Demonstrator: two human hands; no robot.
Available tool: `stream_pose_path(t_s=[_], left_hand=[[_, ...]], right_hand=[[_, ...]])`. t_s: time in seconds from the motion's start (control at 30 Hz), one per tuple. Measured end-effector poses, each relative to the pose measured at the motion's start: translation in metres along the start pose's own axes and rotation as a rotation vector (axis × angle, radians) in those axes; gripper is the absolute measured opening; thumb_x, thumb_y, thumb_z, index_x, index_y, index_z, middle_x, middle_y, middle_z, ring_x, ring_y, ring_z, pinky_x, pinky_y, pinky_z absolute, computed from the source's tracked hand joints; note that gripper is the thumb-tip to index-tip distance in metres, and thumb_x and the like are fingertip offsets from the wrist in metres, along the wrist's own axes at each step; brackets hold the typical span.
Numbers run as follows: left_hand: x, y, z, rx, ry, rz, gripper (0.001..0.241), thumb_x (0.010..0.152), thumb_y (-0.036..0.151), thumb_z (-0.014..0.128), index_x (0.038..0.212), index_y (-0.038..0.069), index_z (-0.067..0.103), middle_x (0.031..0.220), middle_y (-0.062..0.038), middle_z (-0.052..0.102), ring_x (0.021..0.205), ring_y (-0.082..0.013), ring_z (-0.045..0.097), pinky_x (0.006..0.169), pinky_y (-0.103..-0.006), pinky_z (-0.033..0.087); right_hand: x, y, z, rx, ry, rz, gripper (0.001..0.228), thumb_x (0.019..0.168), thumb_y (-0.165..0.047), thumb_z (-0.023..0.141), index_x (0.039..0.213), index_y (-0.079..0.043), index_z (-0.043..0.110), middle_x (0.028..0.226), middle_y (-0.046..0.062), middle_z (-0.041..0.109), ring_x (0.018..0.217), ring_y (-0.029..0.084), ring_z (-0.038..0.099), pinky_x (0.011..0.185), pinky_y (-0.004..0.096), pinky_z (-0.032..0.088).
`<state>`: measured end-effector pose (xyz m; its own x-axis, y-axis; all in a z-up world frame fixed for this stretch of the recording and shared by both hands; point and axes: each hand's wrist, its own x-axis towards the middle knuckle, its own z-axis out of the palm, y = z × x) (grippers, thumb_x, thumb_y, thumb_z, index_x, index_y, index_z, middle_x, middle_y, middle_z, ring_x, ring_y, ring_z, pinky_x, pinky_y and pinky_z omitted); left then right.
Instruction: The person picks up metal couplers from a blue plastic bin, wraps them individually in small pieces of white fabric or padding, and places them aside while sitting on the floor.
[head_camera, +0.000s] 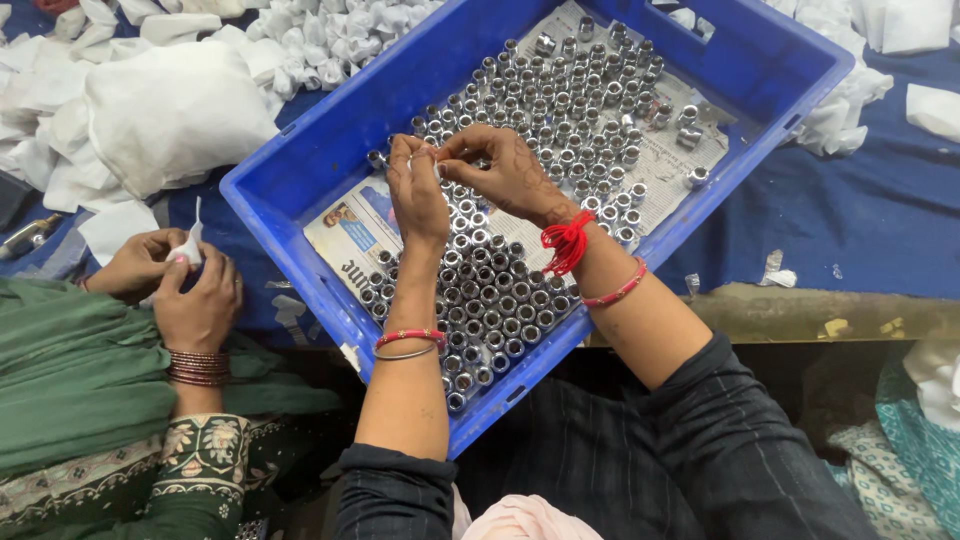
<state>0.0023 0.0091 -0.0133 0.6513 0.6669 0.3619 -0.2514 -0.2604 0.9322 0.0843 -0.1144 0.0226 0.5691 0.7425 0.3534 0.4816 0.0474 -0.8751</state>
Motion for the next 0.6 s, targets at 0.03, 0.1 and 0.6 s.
stream_pose_path(t_s=[0.03, 0.1, 0.6], left_hand=[[0.000, 0.000, 0.001, -0.006, -0.008, -0.008, 0.019, 0.099, 0.019, 0.045, 0.085, 0.007, 0.048, 0.079, -0.002, 0.047, 0.074, -0.0109, 0.041, 0.068, -0.0302, 0.038], [0.001, -0.002, 0.002, -0.110, -0.051, -0.014, 0.018, 0.099, 0.018, 0.044, 0.085, 0.007, 0.048, 0.079, -0.002, 0.048, 0.074, -0.0116, 0.042, 0.069, -0.0309, 0.038], [-0.003, 0.011, -0.003, 0.292, -0.050, -0.068, 0.082, 0.094, 0.081, 0.017, 0.130, 0.009, 0.035, 0.104, -0.017, 0.070, 0.103, -0.0337, 0.070, 0.089, -0.0443, 0.051]], right_hand=[[0.000, 0.001, 0.000, -0.018, 0.017, -0.024, 0.019, 0.091, -0.019, 0.077, 0.102, -0.004, 0.074, 0.101, 0.004, 0.072, 0.089, 0.012, 0.072, 0.081, 0.028, 0.060], [0.000, 0.004, -0.002, -0.015, 0.061, -0.065, 0.023, 0.088, -0.018, 0.081, 0.099, -0.003, 0.068, 0.095, 0.004, 0.068, 0.085, 0.012, 0.067, 0.079, 0.028, 0.059], [0.001, 0.019, 0.009, 0.136, -0.260, -0.009, 0.043, 0.099, -0.009, 0.055, 0.142, -0.006, 0.054, 0.132, 0.012, 0.066, 0.121, 0.025, 0.066, 0.108, 0.039, 0.054]])
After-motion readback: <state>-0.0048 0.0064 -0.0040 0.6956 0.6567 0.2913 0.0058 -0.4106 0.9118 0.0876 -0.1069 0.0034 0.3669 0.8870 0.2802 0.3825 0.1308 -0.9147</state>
